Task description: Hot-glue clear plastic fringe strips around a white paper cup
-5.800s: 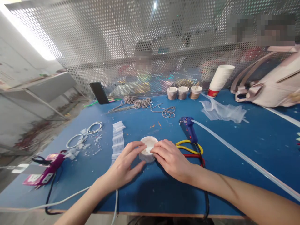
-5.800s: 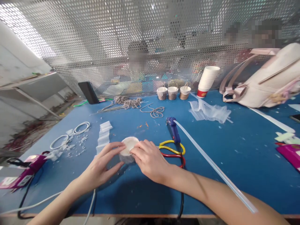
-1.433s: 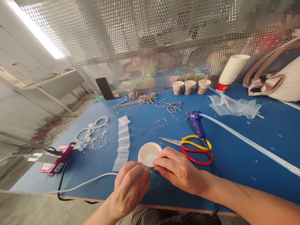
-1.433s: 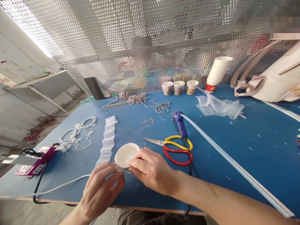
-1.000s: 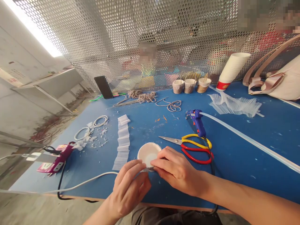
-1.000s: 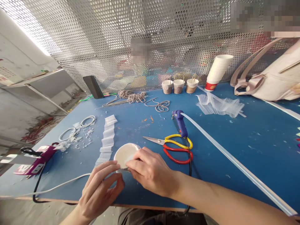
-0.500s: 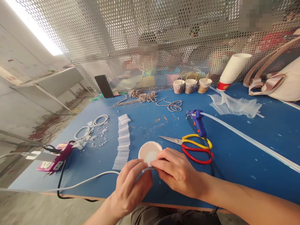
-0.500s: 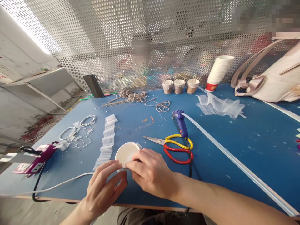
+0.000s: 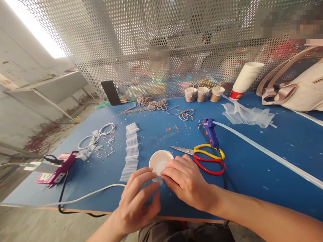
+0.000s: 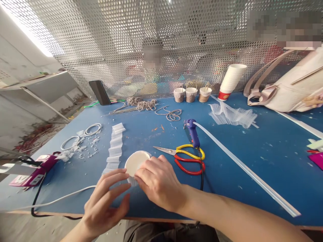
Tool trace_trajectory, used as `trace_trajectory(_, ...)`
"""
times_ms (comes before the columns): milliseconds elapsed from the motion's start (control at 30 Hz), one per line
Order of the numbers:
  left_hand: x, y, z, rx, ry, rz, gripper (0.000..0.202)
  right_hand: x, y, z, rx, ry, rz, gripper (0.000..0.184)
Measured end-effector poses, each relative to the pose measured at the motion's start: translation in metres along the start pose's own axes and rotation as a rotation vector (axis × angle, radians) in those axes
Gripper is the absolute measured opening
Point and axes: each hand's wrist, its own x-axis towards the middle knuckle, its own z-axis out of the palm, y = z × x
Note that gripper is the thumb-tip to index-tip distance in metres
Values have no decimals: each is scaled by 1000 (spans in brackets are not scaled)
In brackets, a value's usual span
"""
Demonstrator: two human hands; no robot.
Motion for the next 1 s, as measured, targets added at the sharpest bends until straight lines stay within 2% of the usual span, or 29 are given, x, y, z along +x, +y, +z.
trace_trajectory(67,6,-2,-6,-25,46,-64,28,0,1,0,-14,-12,-13,21)
trace_trajectory(133,13,-6,-9,-28,16,-83,28,1,3,-1,-24,-17,-20,21)
trace_trajectory(267,25,-13,-6,-71,-121,-8,20,2,4,-1,-28,0,-20,20)
trace_trajectory(467,30,-21,1,-29,-210,141,12,1,5,0,-14,7,-8,19)
trace_trajectory(567,31,-23,3,-25,-222,163,12,0,5,0,4,15,1,18)
trace_trajectory(800,29,-34,3,-124,-261,47,14,0,10,-1,53,17,79,20)
trace_trajectory(1000,21,-42,1,-219,-277,-145,36,-1,18,-5,104,31,104,18)
